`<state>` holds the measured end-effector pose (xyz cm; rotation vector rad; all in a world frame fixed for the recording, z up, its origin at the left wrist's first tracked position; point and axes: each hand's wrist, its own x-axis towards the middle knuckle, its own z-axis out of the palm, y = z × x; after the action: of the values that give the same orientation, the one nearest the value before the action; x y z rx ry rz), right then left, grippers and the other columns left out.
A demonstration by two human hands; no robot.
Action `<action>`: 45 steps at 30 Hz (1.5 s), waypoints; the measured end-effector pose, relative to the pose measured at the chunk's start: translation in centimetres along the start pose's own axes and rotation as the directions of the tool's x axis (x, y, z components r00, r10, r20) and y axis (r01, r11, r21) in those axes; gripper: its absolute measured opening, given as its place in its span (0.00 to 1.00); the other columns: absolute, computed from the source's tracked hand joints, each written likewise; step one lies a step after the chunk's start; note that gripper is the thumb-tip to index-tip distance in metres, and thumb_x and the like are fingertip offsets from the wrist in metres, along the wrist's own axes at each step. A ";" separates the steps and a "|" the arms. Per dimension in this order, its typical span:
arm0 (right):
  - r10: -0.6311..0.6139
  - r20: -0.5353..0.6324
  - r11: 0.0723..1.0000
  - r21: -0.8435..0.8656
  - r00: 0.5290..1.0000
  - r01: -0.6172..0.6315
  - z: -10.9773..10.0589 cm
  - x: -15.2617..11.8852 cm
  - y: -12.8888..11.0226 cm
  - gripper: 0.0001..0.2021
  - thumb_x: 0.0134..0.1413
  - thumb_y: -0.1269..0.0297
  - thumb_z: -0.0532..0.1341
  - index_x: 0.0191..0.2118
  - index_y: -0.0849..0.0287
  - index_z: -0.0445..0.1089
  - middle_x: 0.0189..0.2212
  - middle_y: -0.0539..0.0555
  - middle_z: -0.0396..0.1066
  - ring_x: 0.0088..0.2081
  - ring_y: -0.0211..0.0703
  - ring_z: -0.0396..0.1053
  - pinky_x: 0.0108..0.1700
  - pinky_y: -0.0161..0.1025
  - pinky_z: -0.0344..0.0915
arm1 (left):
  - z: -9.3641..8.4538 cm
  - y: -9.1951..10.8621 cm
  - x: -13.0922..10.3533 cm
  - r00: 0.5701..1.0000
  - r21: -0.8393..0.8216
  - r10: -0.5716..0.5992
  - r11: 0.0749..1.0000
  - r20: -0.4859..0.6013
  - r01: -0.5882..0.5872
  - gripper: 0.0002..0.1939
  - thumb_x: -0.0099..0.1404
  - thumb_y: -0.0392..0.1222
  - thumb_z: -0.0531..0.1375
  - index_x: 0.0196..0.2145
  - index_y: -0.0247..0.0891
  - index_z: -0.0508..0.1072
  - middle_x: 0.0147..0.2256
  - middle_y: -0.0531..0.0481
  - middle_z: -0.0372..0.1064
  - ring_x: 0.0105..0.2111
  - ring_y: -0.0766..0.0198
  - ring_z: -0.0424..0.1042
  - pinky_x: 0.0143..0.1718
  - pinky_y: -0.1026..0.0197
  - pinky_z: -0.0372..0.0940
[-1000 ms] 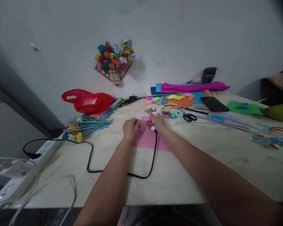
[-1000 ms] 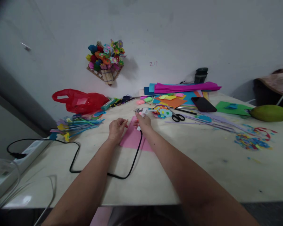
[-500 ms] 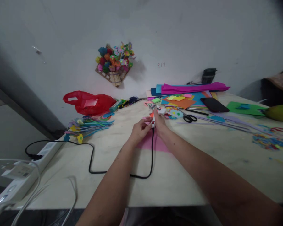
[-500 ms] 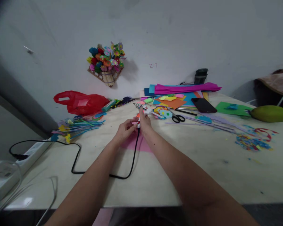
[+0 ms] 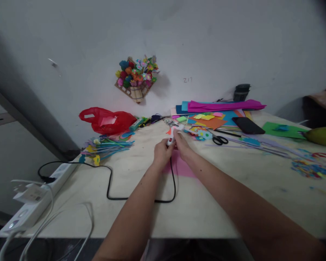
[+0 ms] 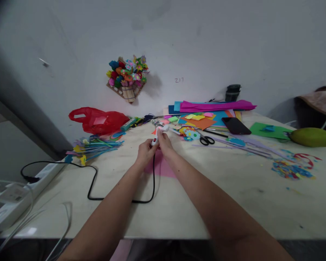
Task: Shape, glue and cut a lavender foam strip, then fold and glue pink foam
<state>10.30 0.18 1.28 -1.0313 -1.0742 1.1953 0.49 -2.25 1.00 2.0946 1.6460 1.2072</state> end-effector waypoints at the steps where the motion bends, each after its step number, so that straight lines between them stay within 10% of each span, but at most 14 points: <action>1: 0.004 0.026 1.000 -0.024 1.000 -0.004 0.0 -0.1 0.1 0.23 0.50 0.42 0.50 0.37 0.58 0.62 0.29 0.52 0.70 0.29 0.39 0.68 0.28 0.35 0.63 | -0.5 -0.3 0.1 0.998 0.046 -0.049 0.998 -0.027 0.051 0.19 0.59 0.53 0.52 0.38 0.37 0.72 0.26 0.49 0.71 0.26 0.64 0.68 0.26 0.65 0.56; 5: -0.027 0.094 0.969 -0.242 0.995 0.049 0.0 -0.2 0.7 0.20 0.51 0.45 0.51 0.35 0.58 0.64 0.33 0.53 0.71 0.34 0.40 0.68 0.34 0.36 0.62 | -2.9 -2.1 0.7 0.963 0.286 -0.242 0.921 -0.117 0.266 0.21 0.60 0.56 0.49 0.39 0.40 0.71 0.30 0.45 0.72 0.33 0.57 0.70 0.29 0.61 0.57; 9: -0.133 0.144 0.720 -0.666 0.981 0.196 -0.4 -0.5 0.7 0.16 0.53 0.50 0.52 0.38 0.57 0.67 0.36 0.52 0.71 0.39 0.43 0.67 0.39 0.39 0.59 | -4.3 -4.0 1.1 0.906 0.397 -0.396 0.815 -0.147 0.421 0.22 0.60 0.56 0.48 0.42 0.41 0.71 0.37 0.40 0.72 0.40 0.50 0.69 0.33 0.57 0.59; 14: -0.158 0.272 0.409 -0.857 0.949 0.313 -0.4 -1.0 0.5 0.14 0.54 0.56 0.54 0.41 0.58 0.68 0.41 0.55 0.71 0.44 0.46 0.66 0.43 0.39 0.57 | -4.1 -5.4 1.5 0.908 0.474 -0.376 0.776 -0.182 0.416 0.22 0.60 0.55 0.49 0.41 0.40 0.73 0.44 0.38 0.68 0.49 0.46 0.61 0.39 0.53 0.60; 20: -0.121 0.364 0.276 -0.881 0.923 0.384 -0.4 -1.1 1.5 0.16 0.54 0.57 0.55 0.43 0.60 0.69 0.44 0.57 0.69 0.48 0.49 0.62 0.48 0.40 0.54 | -3.2 -6.2 1.9 0.903 0.543 -0.391 0.727 -0.177 0.421 0.22 0.59 0.53 0.51 0.43 0.38 0.72 0.45 0.37 0.66 0.47 0.47 0.62 0.42 0.51 0.60; 36: -0.170 0.335 0.299 -0.879 0.927 0.372 -0.3 -1.0 1.5 0.12 0.54 0.62 0.55 0.41 0.62 0.70 0.41 0.59 0.71 0.45 0.48 0.64 0.46 0.39 0.56 | -3.6 -5.5 1.6 0.881 0.421 -0.216 0.814 -0.421 0.401 0.14 0.59 0.49 0.54 0.38 0.40 0.72 0.41 0.43 0.70 0.45 0.53 0.64 0.42 0.56 0.58; 45: -0.329 0.193 0.470 -0.816 0.924 0.337 -0.5 -1.5 0.4 0.12 0.56 0.63 0.52 0.43 0.59 0.66 0.39 0.55 0.72 0.39 0.41 0.68 0.39 0.35 0.59 | -1.6 -3.0 2.1 0.976 0.017 -0.203 0.979 -0.084 0.205 0.16 0.58 0.52 0.53 0.26 0.39 0.73 0.25 0.50 0.73 0.28 0.64 0.70 0.30 0.63 0.60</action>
<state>10.58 -1.31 0.67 -1.4335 -1.8501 0.2769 -2.67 0.17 1.17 1.8571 1.8687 1.2247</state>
